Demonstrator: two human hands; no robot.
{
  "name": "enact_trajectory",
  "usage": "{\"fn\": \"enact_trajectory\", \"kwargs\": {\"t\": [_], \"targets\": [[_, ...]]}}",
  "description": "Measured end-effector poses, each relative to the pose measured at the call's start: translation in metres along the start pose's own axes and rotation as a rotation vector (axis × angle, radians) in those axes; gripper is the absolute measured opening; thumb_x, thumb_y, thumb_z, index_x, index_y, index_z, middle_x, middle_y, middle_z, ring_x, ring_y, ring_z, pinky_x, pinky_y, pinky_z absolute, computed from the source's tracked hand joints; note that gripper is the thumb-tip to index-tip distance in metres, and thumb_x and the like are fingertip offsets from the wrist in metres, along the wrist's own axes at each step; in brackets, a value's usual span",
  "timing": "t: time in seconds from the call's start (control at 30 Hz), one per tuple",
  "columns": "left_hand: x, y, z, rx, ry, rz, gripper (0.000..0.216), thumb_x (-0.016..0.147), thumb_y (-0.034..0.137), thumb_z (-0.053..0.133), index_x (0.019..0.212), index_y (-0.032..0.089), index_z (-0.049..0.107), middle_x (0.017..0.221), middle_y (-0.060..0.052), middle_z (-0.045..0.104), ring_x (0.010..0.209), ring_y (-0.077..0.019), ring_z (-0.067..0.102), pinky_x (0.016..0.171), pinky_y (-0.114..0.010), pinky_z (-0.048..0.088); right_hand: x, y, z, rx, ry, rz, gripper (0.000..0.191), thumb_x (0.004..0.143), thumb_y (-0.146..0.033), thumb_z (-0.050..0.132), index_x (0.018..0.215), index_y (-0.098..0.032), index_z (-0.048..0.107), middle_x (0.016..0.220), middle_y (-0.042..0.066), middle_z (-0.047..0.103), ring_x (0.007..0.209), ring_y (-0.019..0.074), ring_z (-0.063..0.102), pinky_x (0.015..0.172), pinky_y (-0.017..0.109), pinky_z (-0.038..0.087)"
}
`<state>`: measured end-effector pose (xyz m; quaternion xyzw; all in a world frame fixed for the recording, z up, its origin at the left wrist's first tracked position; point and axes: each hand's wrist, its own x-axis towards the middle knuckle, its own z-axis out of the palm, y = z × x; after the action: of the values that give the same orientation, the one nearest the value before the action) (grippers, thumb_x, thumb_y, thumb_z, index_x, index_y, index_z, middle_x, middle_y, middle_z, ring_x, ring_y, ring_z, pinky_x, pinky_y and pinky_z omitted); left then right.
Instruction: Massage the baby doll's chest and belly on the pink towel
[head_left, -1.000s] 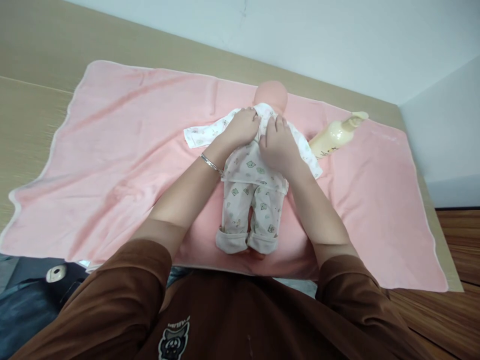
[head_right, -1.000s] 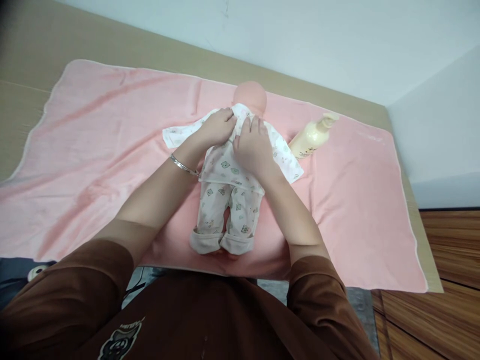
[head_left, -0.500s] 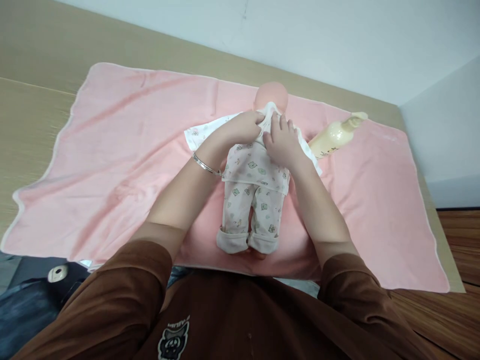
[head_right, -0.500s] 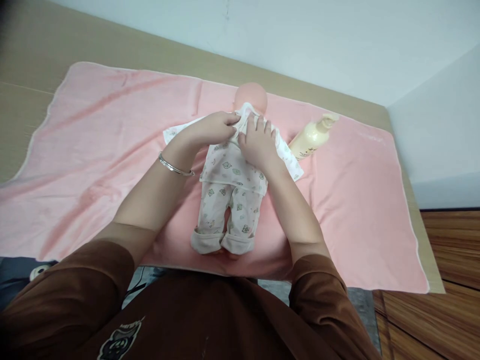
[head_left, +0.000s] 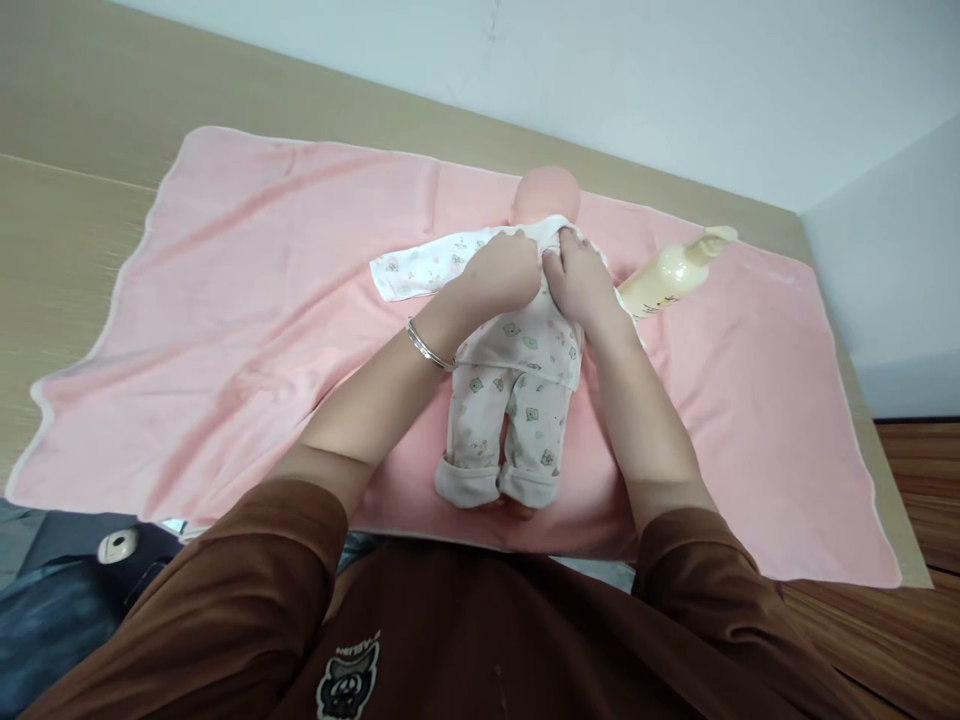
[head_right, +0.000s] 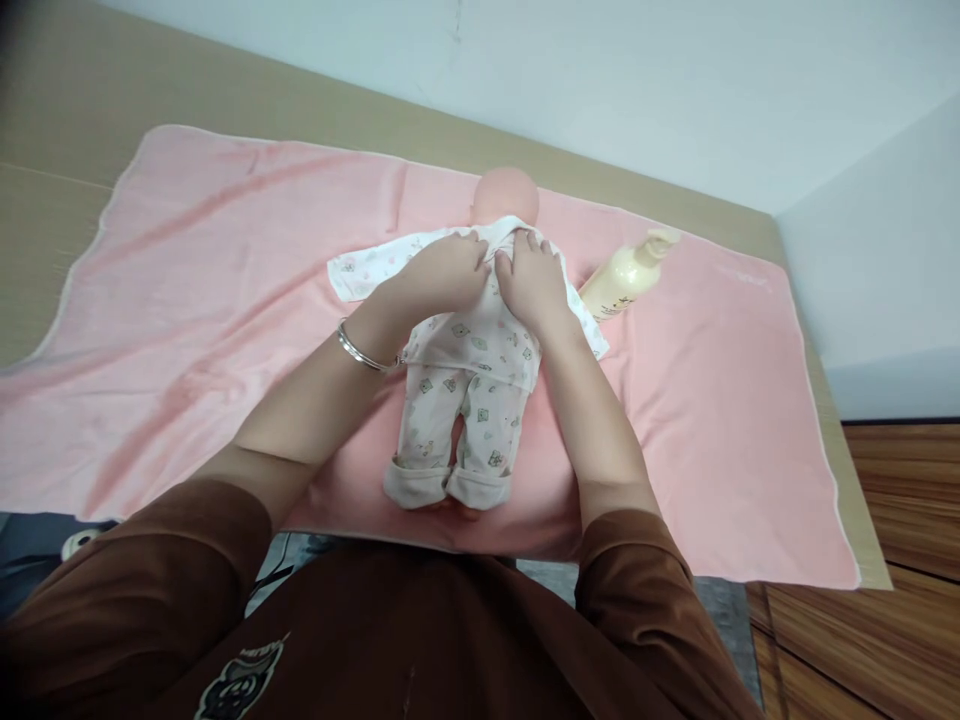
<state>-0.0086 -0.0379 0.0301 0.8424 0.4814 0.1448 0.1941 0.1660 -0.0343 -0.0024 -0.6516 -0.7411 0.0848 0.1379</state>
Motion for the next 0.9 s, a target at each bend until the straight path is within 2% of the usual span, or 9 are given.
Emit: {"fn": "enact_trajectory", "kwargs": {"t": [0.1, 0.17, 0.3, 0.4, 0.47, 0.53, 0.63, 0.7, 0.9], "targets": [[-0.004, 0.001, -0.008, -0.026, -0.032, -0.019, 0.041, 0.103, 0.017, 0.041, 0.120, 0.011, 0.078, 0.128, -0.019, 0.080, 0.124, -0.0345, 0.075, 0.122, -0.052, 0.055, -0.003, 0.000, -0.001, -0.044, -0.019, -0.001, 0.071, 0.114, -0.049, 0.025, 0.171, -0.009, 0.039, 0.179, 0.026, 0.043, 0.168, 0.0439, 0.040, 0.135, 0.073, 0.034], [0.003, -0.005, -0.006, -0.066, 0.000, -0.032, 0.044, 0.102, 0.015, 0.040, 0.125, 0.012, 0.078, 0.136, -0.017, 0.079, 0.129, -0.0335, 0.074, 0.125, -0.051, 0.054, -0.013, -0.011, -0.004, -0.103, -0.065, 0.006, 0.074, 0.113, -0.047, 0.030, 0.174, -0.005, 0.032, 0.181, 0.028, 0.037, 0.170, 0.0479, 0.035, 0.134, 0.076, 0.032], [0.029, -0.029, 0.017, -0.154, 0.108, -0.032, 0.053, 0.105, 0.018, 0.033, 0.137, 0.013, 0.074, 0.158, -0.017, 0.070, 0.153, -0.0316, 0.062, 0.143, -0.049, 0.035, -0.035, -0.041, -0.012, -0.193, -0.086, -0.060, 0.072, 0.112, -0.037, 0.035, 0.175, -0.003, 0.031, 0.180, 0.032, 0.036, 0.169, 0.0516, 0.034, 0.131, 0.078, 0.036], [0.045, -0.045, 0.039, -0.208, 0.166, -0.068, 0.056, 0.106, 0.024, 0.034, 0.151, 0.014, 0.067, 0.172, -0.015, 0.058, 0.166, -0.0309, 0.050, 0.147, -0.048, 0.028, -0.037, -0.048, -0.018, -0.190, -0.065, -0.083, 0.066, 0.110, -0.029, 0.034, 0.170, -0.001, 0.040, 0.172, 0.033, 0.047, 0.164, 0.0482, 0.044, 0.129, 0.073, 0.042], [0.050, -0.052, 0.049, -0.230, 0.211, -0.105, 0.058, 0.108, 0.032, 0.038, 0.159, 0.016, 0.061, 0.178, -0.014, 0.051, 0.171, -0.0310, 0.043, 0.148, -0.049, 0.025, -0.030, -0.042, -0.019, -0.141, -0.051, -0.072, 0.061, 0.110, -0.027, 0.033, 0.164, -0.005, 0.050, 0.163, 0.030, 0.059, 0.155, 0.0442, 0.055, 0.128, 0.069, 0.046], [0.052, -0.055, 0.056, -0.249, 0.254, -0.130, 0.059, 0.110, 0.042, 0.042, 0.160, 0.017, 0.060, 0.179, -0.013, 0.050, 0.172, -0.0307, 0.042, 0.148, -0.047, 0.024, -0.019, -0.030, -0.016, -0.083, -0.032, -0.045, 0.059, 0.112, -0.030, 0.032, 0.163, -0.009, 0.053, 0.163, 0.027, 0.061, 0.153, 0.0420, 0.058, 0.129, 0.067, 0.046], [0.050, -0.056, 0.061, -0.278, 0.307, -0.124, 0.056, 0.110, 0.050, 0.046, 0.155, 0.022, 0.065, 0.175, -0.010, 0.056, 0.169, -0.0296, 0.046, 0.147, -0.046, 0.026, -0.005, -0.012, -0.005, -0.054, -0.028, 0.027, 0.067, 0.114, -0.045, 0.032, 0.171, -0.012, 0.042, 0.178, 0.024, 0.045, 0.167, 0.0440, 0.042, 0.134, 0.073, 0.036], [0.048, -0.054, 0.061, -0.283, 0.325, -0.125, 0.054, 0.110, 0.049, 0.047, 0.152, 0.023, 0.068, 0.173, -0.009, 0.059, 0.168, -0.0298, 0.048, 0.147, -0.046, 0.028, 0.000, -0.005, 0.002, -0.051, -0.025, 0.072, 0.072, 0.114, -0.054, 0.031, 0.175, -0.016, 0.036, 0.185, 0.021, 0.035, 0.173, 0.0455, 0.031, 0.135, 0.077, 0.030], [0.046, -0.049, 0.060, -0.303, 0.353, -0.148, 0.045, 0.108, 0.037, 0.051, 0.145, 0.021, 0.072, 0.166, -0.012, 0.065, 0.163, -0.0316, 0.054, 0.145, -0.047, 0.033, 0.003, 0.000, 0.010, -0.029, -0.008, 0.096, 0.077, 0.112, -0.064, 0.036, 0.176, -0.023, 0.034, 0.187, 0.019, 0.030, 0.176, 0.0456, 0.023, 0.137, 0.080, 0.022]]}}
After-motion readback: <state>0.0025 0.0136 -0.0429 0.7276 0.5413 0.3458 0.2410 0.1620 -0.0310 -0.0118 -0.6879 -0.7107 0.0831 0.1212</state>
